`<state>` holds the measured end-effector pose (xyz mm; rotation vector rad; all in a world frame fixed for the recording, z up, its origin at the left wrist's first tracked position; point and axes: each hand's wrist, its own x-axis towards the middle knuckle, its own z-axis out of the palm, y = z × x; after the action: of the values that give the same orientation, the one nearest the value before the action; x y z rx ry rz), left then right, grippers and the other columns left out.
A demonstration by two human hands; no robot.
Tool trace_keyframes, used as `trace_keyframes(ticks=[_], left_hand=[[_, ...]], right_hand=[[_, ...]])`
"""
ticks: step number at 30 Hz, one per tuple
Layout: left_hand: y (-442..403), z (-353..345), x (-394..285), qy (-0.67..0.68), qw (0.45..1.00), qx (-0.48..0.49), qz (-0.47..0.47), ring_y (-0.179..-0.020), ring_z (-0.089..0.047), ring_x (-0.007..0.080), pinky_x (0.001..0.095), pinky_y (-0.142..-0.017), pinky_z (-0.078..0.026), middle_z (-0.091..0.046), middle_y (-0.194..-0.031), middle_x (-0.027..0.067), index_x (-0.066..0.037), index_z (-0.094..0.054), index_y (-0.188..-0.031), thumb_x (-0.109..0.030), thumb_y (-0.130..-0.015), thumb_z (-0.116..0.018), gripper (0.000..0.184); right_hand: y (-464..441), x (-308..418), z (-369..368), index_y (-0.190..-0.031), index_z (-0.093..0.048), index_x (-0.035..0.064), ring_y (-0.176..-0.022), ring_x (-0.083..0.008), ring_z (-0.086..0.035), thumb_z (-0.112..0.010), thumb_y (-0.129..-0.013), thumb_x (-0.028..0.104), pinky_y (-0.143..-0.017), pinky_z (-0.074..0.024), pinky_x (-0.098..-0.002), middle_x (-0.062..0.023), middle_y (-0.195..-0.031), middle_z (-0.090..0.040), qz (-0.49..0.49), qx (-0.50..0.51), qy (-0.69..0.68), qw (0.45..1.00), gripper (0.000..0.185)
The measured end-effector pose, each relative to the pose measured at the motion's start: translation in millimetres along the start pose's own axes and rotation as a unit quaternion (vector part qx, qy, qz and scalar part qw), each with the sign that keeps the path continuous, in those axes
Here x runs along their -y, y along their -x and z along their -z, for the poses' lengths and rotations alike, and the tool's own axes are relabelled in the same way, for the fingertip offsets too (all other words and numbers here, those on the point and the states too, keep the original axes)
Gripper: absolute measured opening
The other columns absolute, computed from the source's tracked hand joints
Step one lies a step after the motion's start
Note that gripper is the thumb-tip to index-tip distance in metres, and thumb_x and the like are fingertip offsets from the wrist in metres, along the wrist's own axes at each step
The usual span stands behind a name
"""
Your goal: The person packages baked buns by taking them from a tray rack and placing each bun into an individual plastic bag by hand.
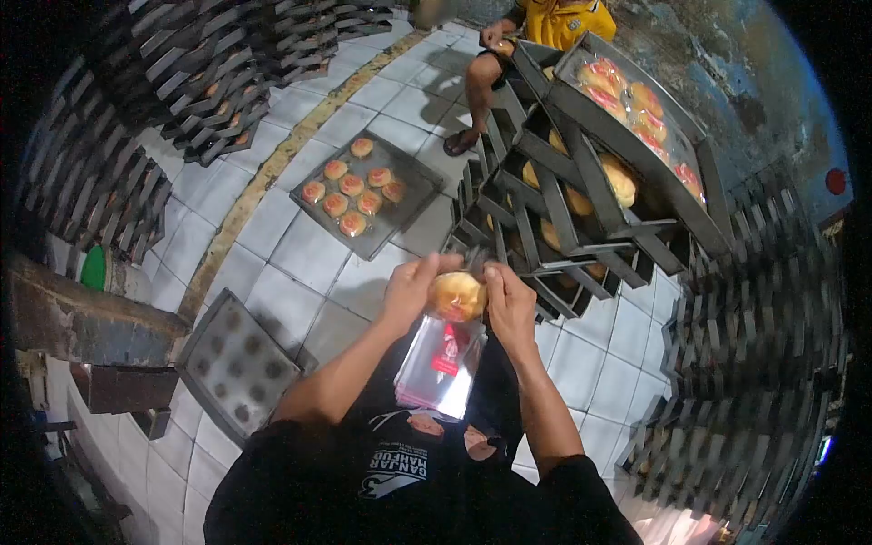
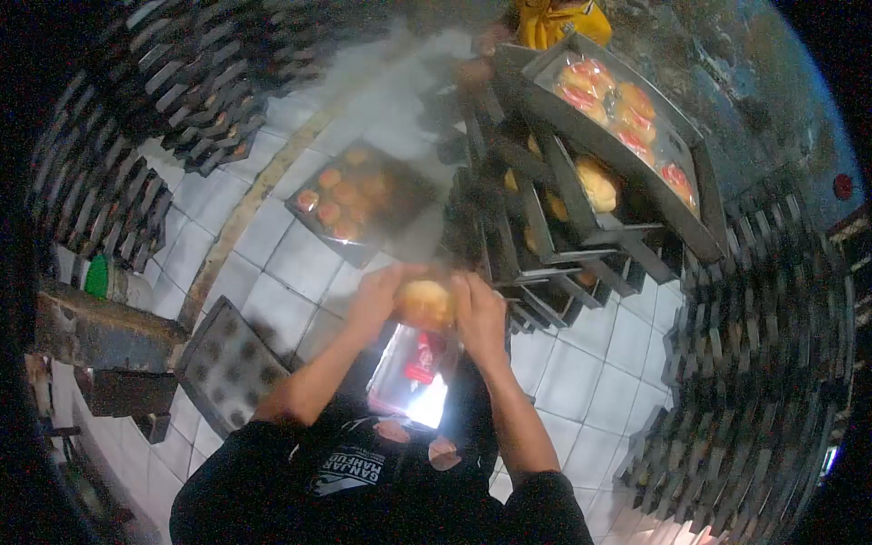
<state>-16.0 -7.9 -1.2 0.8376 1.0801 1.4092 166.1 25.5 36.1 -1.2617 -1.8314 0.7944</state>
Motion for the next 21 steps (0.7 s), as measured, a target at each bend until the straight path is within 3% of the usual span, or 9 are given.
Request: trace_keyframes(ticks=[2, 6, 8, 9, 10, 12, 15, 17, 21], left_hand=[[-1, -3, -4, -0.175, 0.975, -0.030, -0.130, -0.094, -0.066, 0.0156, 0.0273, -0.085, -0.051, -0.071, -0.101, 0.0089, 0.002, -0.073, -0.109, -0.023, -0.106, -0.055, 0.031], [-11, -8, -3, -0.106, 0.982, -0.089, -0.126, -0.082, -0.062, 0.0124, 0.0271, -0.074, -0.048, -0.067, -0.089, 0.0064, 0.004, -0.068, -0.092, -0.018, -0.103, -0.061, 0.026], [-8, -7, -30, -0.154, 0.978, -0.137, -0.029, -0.083, -0.062, 0.0134, 0.0294, -0.073, -0.048, -0.066, -0.089, 0.0071, 0.006, -0.064, -0.088, -0.018, -0.102, -0.062, 0.028], [-7, -2, -25, -0.198, 0.961, -0.160, -0.104, -0.084, -0.062, 0.0140, 0.0300, -0.073, -0.048, -0.066, -0.091, 0.0075, 0.005, -0.063, -0.087, -0.018, -0.102, -0.062, 0.027], [-8, 5, -16, -0.238, 0.936, -0.186, -0.181, -0.085, -0.062, 0.0147, 0.0306, -0.073, -0.048, -0.066, -0.093, 0.0079, 0.004, -0.063, -0.086, -0.018, -0.101, -0.062, 0.027], [8, 16, -15, -0.301, 0.899, -0.183, -0.261, -0.088, -0.063, 0.0177, 0.0315, -0.074, -0.048, -0.066, -0.100, 0.0086, 0.003, -0.064, -0.085, -0.016, -0.098, -0.063, 0.023], [33, 49, 32, -0.231, 0.963, -0.126, -0.063, -0.085, -0.062, 0.0163, 0.0304, -0.075, -0.047, -0.067, -0.099, 0.0075, 0.004, -0.065, -0.085, -0.014, -0.097, -0.062, 0.022], [31, 66, 55, -0.115, 0.985, -0.124, 0.022, -0.080, -0.059, 0.0115, 0.0277, -0.073, -0.046, -0.065, -0.087, 0.0024, 0.004, -0.068, -0.084, -0.011, -0.096, -0.060, 0.021], [13, 34, 17, -0.050, 0.988, -0.143, 0.026, -0.076, -0.056, 0.0069, 0.0241, -0.071, -0.044, -0.063, -0.079, -0.0016, 0.003, -0.070, -0.088, -0.008, -0.097, -0.056, 0.019]], right_hand=[[-1, -7, -3, -0.091, -0.067, -0.0042, -0.066, -0.0161, -0.056, -0.060, -0.102, 0.020, -0.064, -0.0477, -0.0337, -0.0108, -0.073, -0.061, 0.098, -0.014, 0.009, 0.995, 0.027], [-5, 36, 10, -0.079, -0.064, -0.0026, -0.063, -0.0129, -0.053, -0.065, -0.099, 0.019, -0.059, -0.0433, -0.0306, -0.0062, -0.066, -0.055, 0.133, -0.061, 0.013, 0.989, 0.030], [-26, 29, 11, -0.072, -0.061, 0.0040, -0.054, -0.0076, -0.041, -0.068, -0.099, 0.021, -0.052, -0.0319, -0.0259, 0.0017, -0.060, -0.050, -0.103, -0.021, -0.146, 0.984, 0.033], [-35, 22, 15, -0.069, -0.059, 0.0073, -0.051, -0.0055, -0.037, -0.069, -0.099, 0.022, -0.050, -0.0272, -0.0247, 0.0043, -0.059, -0.048, -0.243, 0.003, -0.251, 0.937, 0.034], [-32, 23, 24, -0.070, -0.058, 0.0134, -0.050, -0.0031, -0.032, -0.069, -0.099, 0.023, -0.048, -0.0218, -0.0247, 0.0077, -0.059, -0.045, -0.233, 0.039, -0.302, 0.923, 0.033], [-15, 14, 18, -0.071, -0.059, 0.0134, -0.050, -0.0031, -0.035, -0.068, -0.099, 0.025, -0.047, -0.0237, -0.0242, 0.0074, -0.060, -0.046, -0.270, 0.066, -0.318, 0.906, 0.032], [38, -43, -3, -0.078, -0.060, 0.0117, -0.053, -0.0060, -0.042, -0.069, -0.099, 0.025, -0.048, -0.0291, -0.0222, 0.0053, -0.065, -0.051, -0.363, 0.120, -0.319, 0.868, 0.026], [76, -90, -24, -0.089, -0.064, 0.0083, -0.062, -0.0105, -0.054, -0.065, -0.102, 0.030, -0.052, -0.0440, -0.0247, 0.0000, -0.077, -0.061, -0.424, 0.105, -0.355, 0.827, 0.025], [75, -42, -9, -0.125, -0.057, 0.0056, -0.093, -0.0205, -0.065, -0.053, -0.106, 0.042, -0.074, -0.0609, -0.0375, -0.0127, -0.120, -0.062, -0.300, 0.012, -0.419, 0.857, 0.041]])
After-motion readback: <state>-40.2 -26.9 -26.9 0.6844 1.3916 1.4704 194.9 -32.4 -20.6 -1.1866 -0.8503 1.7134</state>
